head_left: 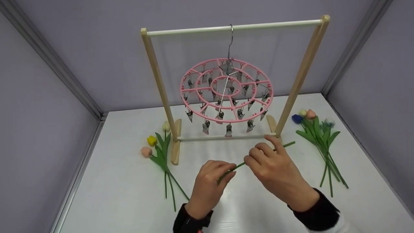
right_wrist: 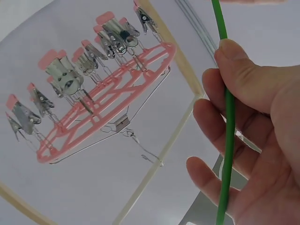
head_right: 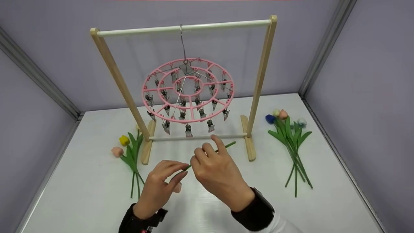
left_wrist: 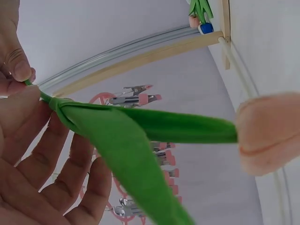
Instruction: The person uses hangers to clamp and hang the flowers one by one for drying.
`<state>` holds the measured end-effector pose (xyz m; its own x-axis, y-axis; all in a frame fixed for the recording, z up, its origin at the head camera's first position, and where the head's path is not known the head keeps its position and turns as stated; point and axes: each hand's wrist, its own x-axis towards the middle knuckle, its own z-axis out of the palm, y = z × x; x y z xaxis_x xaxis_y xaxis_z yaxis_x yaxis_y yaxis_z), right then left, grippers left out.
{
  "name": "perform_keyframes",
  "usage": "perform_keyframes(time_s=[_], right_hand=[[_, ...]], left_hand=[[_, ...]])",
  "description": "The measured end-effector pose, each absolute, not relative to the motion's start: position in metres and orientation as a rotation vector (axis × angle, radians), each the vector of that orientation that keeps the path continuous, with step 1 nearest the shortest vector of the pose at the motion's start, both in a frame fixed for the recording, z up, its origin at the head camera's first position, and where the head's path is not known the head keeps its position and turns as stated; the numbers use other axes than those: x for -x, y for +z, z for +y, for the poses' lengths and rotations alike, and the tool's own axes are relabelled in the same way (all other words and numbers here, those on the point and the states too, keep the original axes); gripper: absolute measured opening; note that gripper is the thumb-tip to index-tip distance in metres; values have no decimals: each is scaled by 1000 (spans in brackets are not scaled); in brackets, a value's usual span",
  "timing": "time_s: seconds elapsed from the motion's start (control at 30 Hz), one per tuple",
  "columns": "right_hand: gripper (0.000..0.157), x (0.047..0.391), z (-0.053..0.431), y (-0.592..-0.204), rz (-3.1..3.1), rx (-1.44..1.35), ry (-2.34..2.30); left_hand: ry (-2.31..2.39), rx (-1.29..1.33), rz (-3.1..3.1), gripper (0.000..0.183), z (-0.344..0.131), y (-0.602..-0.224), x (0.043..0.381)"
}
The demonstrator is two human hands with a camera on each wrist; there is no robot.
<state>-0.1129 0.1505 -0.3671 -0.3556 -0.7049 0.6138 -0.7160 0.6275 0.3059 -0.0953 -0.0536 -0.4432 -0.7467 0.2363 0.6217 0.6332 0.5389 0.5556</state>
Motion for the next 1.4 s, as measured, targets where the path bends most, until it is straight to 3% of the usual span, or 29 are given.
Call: perform_keyframes(time_s=[0.07, 0.23, 0.4, 0.63, 0.87, 1.1, 1.4], right_hand=[[43, 115, 144, -363, -2094, -1140, 11], [43, 118, 130, -352, -2047, -1211, 67], [25, 117, 122, -357, -1918, -1257, 427], [8, 130, 120, -407, -1983, -1093, 953], [16, 150, 100, -443, -2209, -1044, 1317], [23, 169, 60, -448, -2348, -955, 1492], [53, 174, 21, -433, -2456, -702, 1110]], left_hand=[[-1067, 712, -2289, 15, -56, -439, 98], [-1014, 724, -2296, 13, -62, -431, 101], [-1051, 617, -2397, 10, -75, -428, 104], [-1115, 393, -2424, 8, -102, -429, 107], [-1233, 202, -2420, 11, -123, -425, 113], [-1256, 133, -2379, 9, -136, -419, 124], [-1178, 137, -2370, 18, -148, -409, 136]])
